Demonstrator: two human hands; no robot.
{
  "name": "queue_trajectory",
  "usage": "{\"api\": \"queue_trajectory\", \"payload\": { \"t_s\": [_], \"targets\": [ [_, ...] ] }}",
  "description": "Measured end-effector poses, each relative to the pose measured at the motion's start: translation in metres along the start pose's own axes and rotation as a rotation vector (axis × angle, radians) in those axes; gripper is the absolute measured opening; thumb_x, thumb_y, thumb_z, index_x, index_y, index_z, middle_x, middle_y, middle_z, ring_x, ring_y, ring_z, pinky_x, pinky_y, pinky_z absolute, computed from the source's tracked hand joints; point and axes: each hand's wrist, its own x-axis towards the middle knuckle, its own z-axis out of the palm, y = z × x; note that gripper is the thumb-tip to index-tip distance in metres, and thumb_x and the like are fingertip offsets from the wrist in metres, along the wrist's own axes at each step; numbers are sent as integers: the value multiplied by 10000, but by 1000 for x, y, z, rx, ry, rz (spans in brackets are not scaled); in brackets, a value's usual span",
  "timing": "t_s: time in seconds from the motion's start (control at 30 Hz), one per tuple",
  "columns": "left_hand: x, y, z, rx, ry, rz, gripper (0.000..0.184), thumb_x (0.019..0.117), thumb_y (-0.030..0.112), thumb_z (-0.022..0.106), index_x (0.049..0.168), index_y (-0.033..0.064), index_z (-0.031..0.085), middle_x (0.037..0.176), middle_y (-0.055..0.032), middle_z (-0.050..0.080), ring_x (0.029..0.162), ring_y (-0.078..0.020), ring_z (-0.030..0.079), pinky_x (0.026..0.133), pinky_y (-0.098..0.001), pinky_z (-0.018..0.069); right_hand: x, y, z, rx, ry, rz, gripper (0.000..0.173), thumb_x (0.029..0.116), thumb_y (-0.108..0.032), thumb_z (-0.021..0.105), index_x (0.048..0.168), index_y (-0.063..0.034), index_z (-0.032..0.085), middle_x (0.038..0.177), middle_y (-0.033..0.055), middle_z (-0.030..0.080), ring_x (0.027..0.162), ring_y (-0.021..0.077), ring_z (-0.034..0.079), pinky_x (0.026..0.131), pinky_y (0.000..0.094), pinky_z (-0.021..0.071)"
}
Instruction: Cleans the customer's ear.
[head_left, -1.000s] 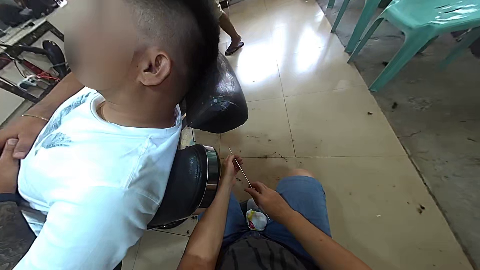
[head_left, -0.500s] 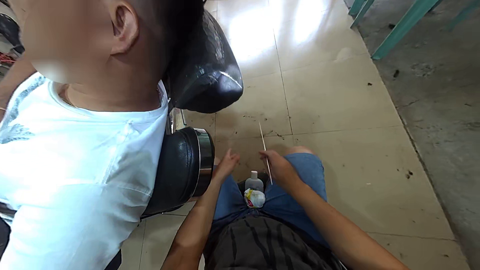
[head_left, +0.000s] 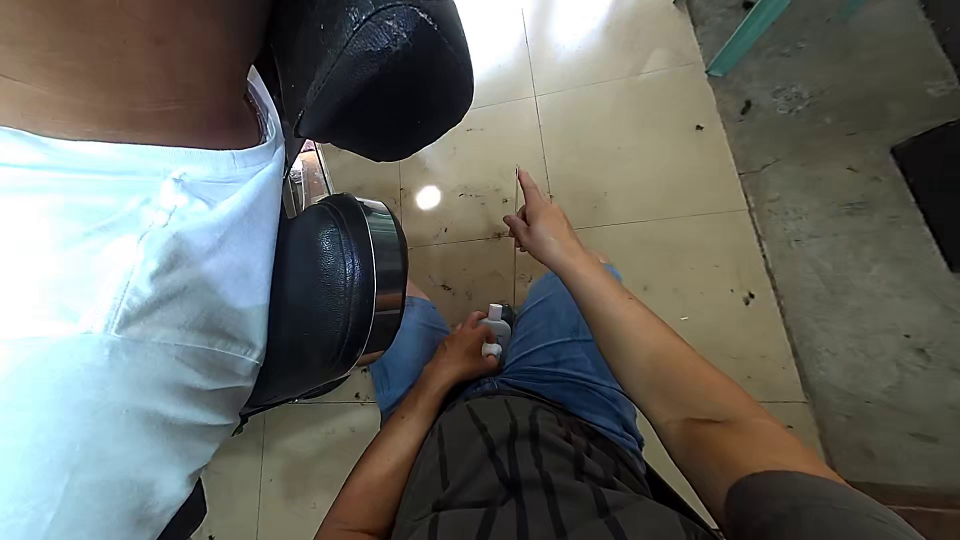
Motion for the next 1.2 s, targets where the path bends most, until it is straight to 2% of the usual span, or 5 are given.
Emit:
{"api": "queue_trajectory", "payload": {
  "t_s": [0.1, 0.3, 0.63, 1.03, 1.2],
  "targets": [
    [-1, 0, 0, 13, -4, -34, 353, 886, 300, 676, 1202, 143, 663, 1539, -86, 462, 1275, -269, 580, 975, -497, 540, 8, 17, 21, -38, -84, 63, 889, 1060, -171, 570, 1672, -208, -73, 839, 130, 668, 681, 259, 714, 686, 474, 632],
    [3, -5, 6, -4, 80, 11, 620, 842, 314, 697, 1403, 128, 509, 1618, -70, 367, 1305, -228, 567, 953, -467, 554, 5, 35, 47, -87, -239, 194, 985, 1022, -138, 611, 1660, -261, -129, 874, 158, 700, 662, 276, 730, 672, 493, 643],
    [5, -6, -3, -127, 97, 122, 596, 841, 273, 709, 1371, 55, 545, 1338, -178, 601, 1235, -309, 599, 1003, -506, 518, -32, 27, 60, -314, -326, 352, 650, 1001, -220, 645, 1566, -83, 356, 1219, 289, 669, 1123, 482, 667, 946, 664, 526],
    [-21, 8, -2, 49, 118, 8, 804, 777, 507, 819, 1387, 48, 569, 1476, -177, 534, 1267, -340, 598, 1010, -541, 514, -56, 19, 68, -451, -414, 320, 414, 1023, -265, 606, 1359, -26, 563, 1208, 247, 694, 1148, 428, 676, 947, 610, 539],
    [-24, 7, -7, 75, 54, -17, 659, 839, 387, 789, 1368, 52, 585, 1395, -187, 586, 1221, -346, 624, 993, -543, 526, -55, 24, 71, -466, -435, 303, 373, 1033, -300, 585, 1298, -43, 633, 1219, 230, 699, 1170, 417, 668, 962, 609, 532]
  ]
}}
